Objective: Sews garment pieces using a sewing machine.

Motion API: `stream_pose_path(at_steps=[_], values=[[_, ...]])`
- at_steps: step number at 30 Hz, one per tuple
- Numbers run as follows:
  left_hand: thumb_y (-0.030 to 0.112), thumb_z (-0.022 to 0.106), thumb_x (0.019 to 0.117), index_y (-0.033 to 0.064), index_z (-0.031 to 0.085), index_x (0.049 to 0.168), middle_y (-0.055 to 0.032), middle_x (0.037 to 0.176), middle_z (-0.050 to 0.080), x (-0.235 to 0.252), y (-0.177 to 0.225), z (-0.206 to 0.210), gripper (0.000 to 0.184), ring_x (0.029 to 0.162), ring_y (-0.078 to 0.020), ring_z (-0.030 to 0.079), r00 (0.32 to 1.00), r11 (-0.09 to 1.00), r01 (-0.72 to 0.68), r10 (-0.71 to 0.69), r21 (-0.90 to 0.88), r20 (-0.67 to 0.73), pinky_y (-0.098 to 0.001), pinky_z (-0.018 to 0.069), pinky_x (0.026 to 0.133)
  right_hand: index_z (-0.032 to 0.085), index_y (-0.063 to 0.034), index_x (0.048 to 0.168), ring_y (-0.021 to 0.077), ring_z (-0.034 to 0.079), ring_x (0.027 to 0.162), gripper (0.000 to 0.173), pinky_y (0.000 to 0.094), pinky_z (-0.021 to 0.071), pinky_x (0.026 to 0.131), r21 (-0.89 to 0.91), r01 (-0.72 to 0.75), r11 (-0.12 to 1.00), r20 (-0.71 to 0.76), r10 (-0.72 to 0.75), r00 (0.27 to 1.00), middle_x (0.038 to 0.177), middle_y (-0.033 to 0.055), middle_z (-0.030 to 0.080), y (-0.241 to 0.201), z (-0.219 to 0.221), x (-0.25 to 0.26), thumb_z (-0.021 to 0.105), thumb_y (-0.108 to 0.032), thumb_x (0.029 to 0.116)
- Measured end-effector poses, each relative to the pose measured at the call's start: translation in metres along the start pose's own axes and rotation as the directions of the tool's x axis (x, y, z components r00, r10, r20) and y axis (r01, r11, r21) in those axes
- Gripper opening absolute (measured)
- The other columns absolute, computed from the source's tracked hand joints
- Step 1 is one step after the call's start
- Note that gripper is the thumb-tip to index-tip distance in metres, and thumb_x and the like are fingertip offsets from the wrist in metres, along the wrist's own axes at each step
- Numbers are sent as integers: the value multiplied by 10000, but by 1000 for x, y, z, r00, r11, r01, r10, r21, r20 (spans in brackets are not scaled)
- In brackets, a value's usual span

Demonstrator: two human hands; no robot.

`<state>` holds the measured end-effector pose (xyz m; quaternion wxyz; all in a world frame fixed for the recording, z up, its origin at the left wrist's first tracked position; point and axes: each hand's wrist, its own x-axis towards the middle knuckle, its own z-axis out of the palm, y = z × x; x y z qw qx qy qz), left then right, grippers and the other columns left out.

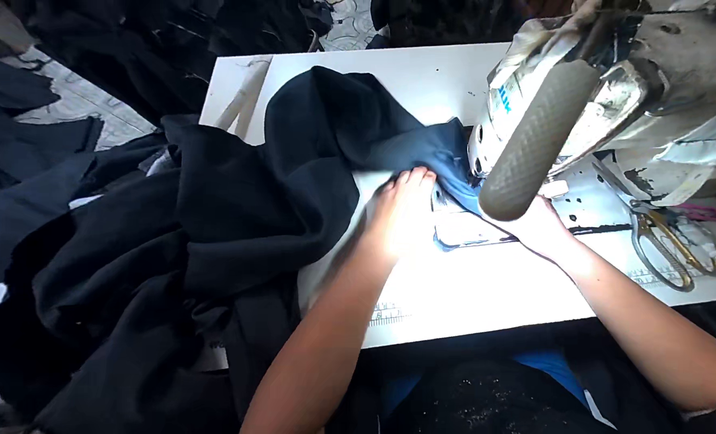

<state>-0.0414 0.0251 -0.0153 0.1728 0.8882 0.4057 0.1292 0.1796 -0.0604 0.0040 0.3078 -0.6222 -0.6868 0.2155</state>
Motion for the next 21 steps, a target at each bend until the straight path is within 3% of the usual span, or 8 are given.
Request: stream_pose_path(at_steps=[3,7,9,12,14,16,18,21], values=[[295,648,981,-34,491,1459,-228,1521,489,20,9,15,601,1469,-380,405,987,997,-73,70,-15,-145,-596,268,1197,749,5,869,230,668,1015,52,479,486,939,-3,76,997,14,-76,997,986,119,736,10,3,2,718,-32,849],[201,661,957,12,664,1285,-187,1432,590,23,-4,7,379,1432,-387,455,917,982,-188,180,13,-356,-599,283,1196,728,43,850,304,679,969,90,532,446,980,-25,149,989,14,-149,989,900,157,726,13,3,1,692,-39,848],[173,661,947,49,766,1089,-161,1360,650,19,-9,-3,216,1407,-390,482,941,977,-204,215,67,-262,-626,272,1188,745,69,959,335,695,1012,150,570,416,1050,-12,171,985,28,-171,985,973,193,741,16,3,2,693,-37,866],[293,709,922,50,739,829,-143,887,719,-9,-4,-31,262,999,-354,676,966,973,-225,230,54,-118,-637,397,1033,756,34,985,325,685,1058,149,580,387,1073,-44,248,968,53,-246,968,1021,177,738,18,4,1,689,-51,882],[414,671,925,60,639,649,-88,627,598,-45,22,-49,450,702,-289,621,950,951,-307,309,34,-47,-582,427,876,792,-96,1092,292,665,1149,212,615,385,1071,-148,419,896,113,-406,907,1142,104,741,15,4,-2,649,-152,946],[469,649,924,84,646,642,-68,584,596,-71,58,-45,477,629,-282,626,909,906,-384,405,178,-102,-553,461,818,792,-150,1103,268,682,1113,242,610,417,1015,-166,631,758,76,-628,774,1130,83,743,7,7,-6,613,-246,970],[505,586,944,128,641,651,-26,562,573,-76,76,-29,481,590,-242,585,850,868,-425,480,255,-216,-470,430,760,793,-158,960,215,706,962,220,516,466,984,-169,768,617,-21,-782,623,965,48,753,-1,13,-15,597,-256,973],[534,517,985,174,722,761,8,687,651,-62,93,-28,471,735,-191,609,773,847,-495,530,193,-348,-424,387,863,722,-96,835,220,711,832,296,455,508,925,-229,739,634,-127,-772,623,821,71,726,-12,11,-38,523,-245,995]])
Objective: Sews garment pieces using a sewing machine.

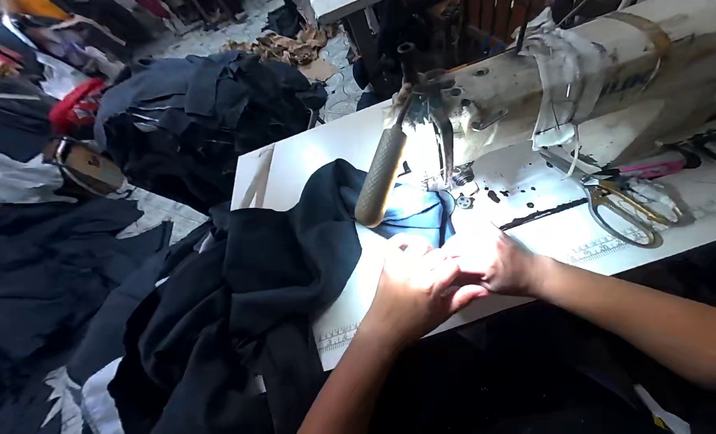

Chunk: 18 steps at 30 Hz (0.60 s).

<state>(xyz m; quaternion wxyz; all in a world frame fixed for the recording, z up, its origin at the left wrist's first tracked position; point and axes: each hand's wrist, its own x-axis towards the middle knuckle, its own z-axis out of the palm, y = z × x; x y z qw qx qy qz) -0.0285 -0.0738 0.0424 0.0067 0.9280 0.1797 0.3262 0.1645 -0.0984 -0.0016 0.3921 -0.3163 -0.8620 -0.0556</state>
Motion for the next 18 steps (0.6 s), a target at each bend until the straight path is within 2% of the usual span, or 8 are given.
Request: stream_pose_path(at_steps=[2,4,7,8,10,11,13,18], values=[[545,404,1037,160,749,938,-37,959,747,11,-8,5,526,1011,-204,700,993,998,32,-25,-62,114,-518,414,1028,724,-83,845,232,697,793,325,409,525,847,13,-150,989,-45,150,988,800,92,721,-18,5,-18,538,-294,1007],[495,505,1003,97,767,1088,-111,1093,752,19,-37,16,484,1081,-287,701,924,971,225,-238,76,300,-604,447,984,745,-64,857,237,716,851,289,401,537,837,69,-297,953,-5,298,955,875,104,746,-35,15,-39,582,-267,983],[398,661,984,39,648,1284,-232,1158,697,25,-73,23,467,1111,-437,656,618,758,556,-651,340,440,-683,434,942,785,-34,891,262,751,947,290,407,594,817,60,-468,881,53,466,883,978,131,773,-49,17,-50,610,-255,961],[305,666,977,40,658,1272,-227,1162,691,23,-69,24,396,1113,-427,651,654,774,522,-633,359,413,-664,443,926,781,-43,893,261,743,970,275,408,591,825,41,-469,882,53,467,883,1000,126,769,-51,16,-50,609,-247,958],[75,616,931,79,751,1109,-152,1153,721,6,-55,32,223,1127,-341,670,895,944,243,-307,223,325,-595,464,951,768,-90,866,241,728,997,230,398,566,839,-10,-430,903,10,430,903,1007,91,763,-55,17,-52,601,-231,938],[35,562,941,97,768,1008,-117,1145,738,-2,-47,36,225,1154,-304,674,936,989,114,-139,95,324,-579,445,1026,768,-109,867,232,725,1002,229,402,554,860,-30,-412,911,-14,411,911,1010,80,765,-56,18,-54,591,-237,938],[61,486,971,86,758,924,-99,1035,762,-17,-35,40,277,1082,-282,718,944,995,25,7,-94,330,-547,477,1038,773,-129,878,217,716,1008,242,390,524,901,-25,-400,916,-49,399,916,1007,70,767,-53,18,-57,579,-254,950],[229,365,1029,150,755,1210,-117,1115,738,-48,-27,39,437,1141,-272,675,954,981,133,-89,-138,286,-527,428,1074,787,-138,920,210,701,1065,251,349,506,963,67,-421,904,-77,426,902,1060,91,765,-52,19,-60,581,-271,975]])
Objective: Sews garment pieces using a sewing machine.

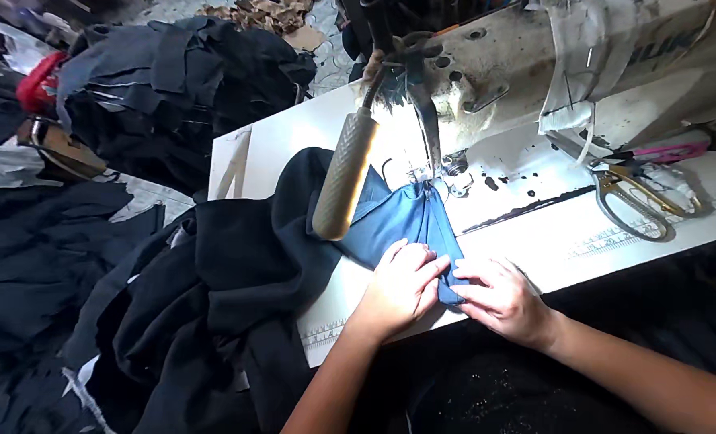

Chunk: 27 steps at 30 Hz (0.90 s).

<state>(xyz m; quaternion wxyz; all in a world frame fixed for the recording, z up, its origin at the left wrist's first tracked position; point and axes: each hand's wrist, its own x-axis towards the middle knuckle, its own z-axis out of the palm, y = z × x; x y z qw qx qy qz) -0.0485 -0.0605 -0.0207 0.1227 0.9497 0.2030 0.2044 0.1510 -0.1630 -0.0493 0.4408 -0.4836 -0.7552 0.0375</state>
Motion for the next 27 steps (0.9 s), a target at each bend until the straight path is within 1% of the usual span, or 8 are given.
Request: stream_pose_path(at_steps=[2,5,7,9,12,18,23,27], values=[[275,359,1049,194,753,1225,-124,1117,726,-1,-3,3,439,1135,-267,667,1000,1000,-1,0,-24,-10,-524,414,1069,787,-122,916,222,696,1074,241,339,512,954,40,-13,999,-2,13,1000,1078,112,760,0,-1,0,594,-257,969],[317,391,1057,227,786,1149,-116,1138,726,-1,-6,2,416,1169,-263,652,1000,995,17,-17,-102,-5,-530,400,1082,784,-111,890,229,708,1009,243,354,542,871,8,-19,1000,79,18,997,1046,98,759,-1,-4,0,592,-243,959],[310,405,1051,202,795,1078,-107,1156,735,-2,-4,1,406,1203,-271,649,999,992,36,-39,-122,-22,-540,402,1094,779,-111,882,232,723,1000,251,365,557,852,-51,-4,999,120,10,993,1029,91,766,-2,-7,2,575,-239,955],[327,406,1053,179,788,1070,-89,1190,743,-3,5,0,409,1240,-305,640,999,997,33,-35,-75,-28,-568,400,1094,781,-115,876,228,729,997,261,373,557,855,-91,7,996,128,5,992,1019,87,771,-3,-9,3,570,-245,956],[345,368,1065,218,787,1063,-21,1244,740,-5,15,0,438,1291,-309,611,998,998,62,-62,-29,-16,-586,380,1093,773,-129,873,213,731,1010,269,382,545,881,-140,24,990,147,-3,989,1017,75,776,-3,-11,6,553,-257,960],[344,401,1057,196,802,1020,-18,1233,744,9,4,-8,429,1309,-322,600,987,987,151,-148,-48,64,-634,378,1071,764,-93,888,252,739,949,283,436,555,824,-179,60,982,249,-14,968,973,100,769,6,-15,33,533,-237,964],[341,434,1055,145,808,1051,-60,1276,724,29,-12,-18,422,1367,-343,546,960,972,228,-217,-46,175,-656,352,1072,789,-59,992,297,730,973,294,561,487,936,-156,-23,987,425,88,901,981,132,760,20,-19,66,559,-240,960],[343,461,1046,143,810,1054,-62,1283,720,41,-27,-21,403,1352,-340,559,961,971,236,-228,-36,156,-677,356,1049,792,-52,992,294,707,1016,254,558,426,1019,-174,-47,984,522,133,842,987,139,750,31,-19,93,606,-221,960]])
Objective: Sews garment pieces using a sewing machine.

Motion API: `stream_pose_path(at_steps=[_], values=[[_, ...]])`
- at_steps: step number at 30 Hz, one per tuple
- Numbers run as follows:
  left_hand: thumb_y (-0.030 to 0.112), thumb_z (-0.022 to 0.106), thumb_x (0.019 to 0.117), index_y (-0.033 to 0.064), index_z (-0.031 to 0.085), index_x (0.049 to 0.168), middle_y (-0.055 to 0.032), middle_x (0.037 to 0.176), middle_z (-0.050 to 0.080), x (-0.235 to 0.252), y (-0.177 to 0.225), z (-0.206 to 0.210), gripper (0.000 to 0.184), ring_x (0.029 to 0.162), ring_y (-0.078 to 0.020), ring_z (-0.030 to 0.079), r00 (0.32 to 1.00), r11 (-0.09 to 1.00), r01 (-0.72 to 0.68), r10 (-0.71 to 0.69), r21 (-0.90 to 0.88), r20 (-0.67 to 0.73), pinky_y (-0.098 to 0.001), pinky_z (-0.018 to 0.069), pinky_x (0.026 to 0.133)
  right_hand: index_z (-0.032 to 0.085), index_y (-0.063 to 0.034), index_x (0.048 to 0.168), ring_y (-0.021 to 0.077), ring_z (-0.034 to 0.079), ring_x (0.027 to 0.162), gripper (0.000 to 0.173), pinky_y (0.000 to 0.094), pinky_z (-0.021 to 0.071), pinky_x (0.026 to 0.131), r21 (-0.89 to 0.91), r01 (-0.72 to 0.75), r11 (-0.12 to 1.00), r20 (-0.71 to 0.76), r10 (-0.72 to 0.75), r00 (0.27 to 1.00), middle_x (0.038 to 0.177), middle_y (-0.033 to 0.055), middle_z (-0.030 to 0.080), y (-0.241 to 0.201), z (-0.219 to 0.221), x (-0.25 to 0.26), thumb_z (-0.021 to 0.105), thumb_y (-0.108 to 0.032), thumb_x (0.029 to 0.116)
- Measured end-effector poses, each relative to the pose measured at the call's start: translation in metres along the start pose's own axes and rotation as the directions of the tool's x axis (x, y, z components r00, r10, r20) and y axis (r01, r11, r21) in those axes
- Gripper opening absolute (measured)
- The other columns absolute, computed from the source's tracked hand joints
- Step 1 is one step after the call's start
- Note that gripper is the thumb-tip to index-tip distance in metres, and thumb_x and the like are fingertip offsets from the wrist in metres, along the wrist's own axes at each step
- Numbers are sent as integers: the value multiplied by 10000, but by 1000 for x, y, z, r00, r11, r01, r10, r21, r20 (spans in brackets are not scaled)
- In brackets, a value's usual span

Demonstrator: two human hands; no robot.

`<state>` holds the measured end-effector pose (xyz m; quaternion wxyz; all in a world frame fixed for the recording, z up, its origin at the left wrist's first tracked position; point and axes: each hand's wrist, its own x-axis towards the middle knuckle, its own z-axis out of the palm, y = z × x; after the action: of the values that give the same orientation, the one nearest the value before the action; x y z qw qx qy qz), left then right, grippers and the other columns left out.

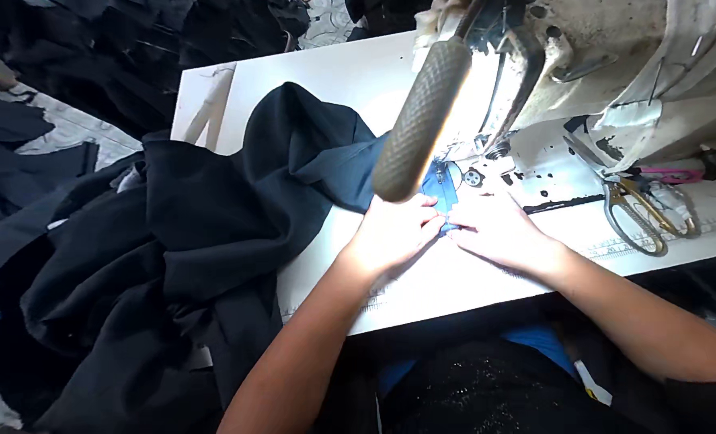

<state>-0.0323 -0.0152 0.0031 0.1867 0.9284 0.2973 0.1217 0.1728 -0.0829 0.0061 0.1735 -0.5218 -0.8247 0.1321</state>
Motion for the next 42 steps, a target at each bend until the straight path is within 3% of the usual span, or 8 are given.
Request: stream_pose_path(at_steps=[7,11,14,17,20,24,30,42], values=[[331,435,1064,175,752,1209,-78,1432,623,22,-10,-3,382,1454,-342,437,984,984,177,-177,-5,29,-677,229,1145,780,4,985,341,713,996,186,568,441,1018,10,81,997,-138,-79,987,1000,186,746,27,7,24,671,-128,913],[130,501,1010,247,639,1402,-129,1673,293,20,-23,-8,432,1566,-439,117,967,965,254,-255,61,5,-788,40,1144,785,2,1006,401,682,1059,192,590,489,936,-3,86,996,-183,-85,979,1070,206,735,34,17,23,680,-132,917],[60,513,976,126,737,1204,-202,1163,680,16,-40,-11,326,1159,-442,608,977,990,129,-117,58,-180,-668,425,949,799,-76,1003,330,646,1086,222,551,470,968,8,114,993,-130,-112,985,1070,126,713,23,18,14,627,-209,954],[337,581,979,57,743,1008,-155,854,719,10,-24,-27,324,874,-350,712,975,993,117,-113,9,-191,-584,515,789,776,-85,918,268,689,955,270,485,525,841,2,215,977,-140,-212,967,956,89,722,1,26,-2,573,-250,985],[509,702,930,58,720,1092,-199,967,713,11,-15,-25,479,987,-405,680,958,947,281,-268,152,-104,-618,486,871,773,-62,965,272,694,945,272,472,521,860,19,156,988,-208,-148,967,957,111,726,-4,32,-23,545,-207,993],[17,625,912,138,776,1080,-100,1331,680,2,3,7,256,1354,-345,551,977,970,-73,116,232,-180,-735,242,1132,778,-41,970,308,719,1056,300,474,536,932,22,81,996,-241,-74,968,1069,152,763,-2,28,-39,521,-197,971],[299,496,1011,107,807,1048,-57,1164,764,2,2,7,367,1252,-317,645,986,987,-123,134,104,-104,-751,238,1108,748,-21,963,301,717,1054,279,480,513,954,48,84,995,-182,-74,981,1049,160,756,8,19,-34,513,-172,970],[265,578,1015,127,804,1074,-52,1208,751,29,-22,15,271,1287,-341,616,959,969,128,-67,209,-277,-792,165,1097,711,-19,904,300,681,940,109,505,429,1012,30,112,993,34,-113,993,883,141,699,39,-6,26,641,-91,947]])
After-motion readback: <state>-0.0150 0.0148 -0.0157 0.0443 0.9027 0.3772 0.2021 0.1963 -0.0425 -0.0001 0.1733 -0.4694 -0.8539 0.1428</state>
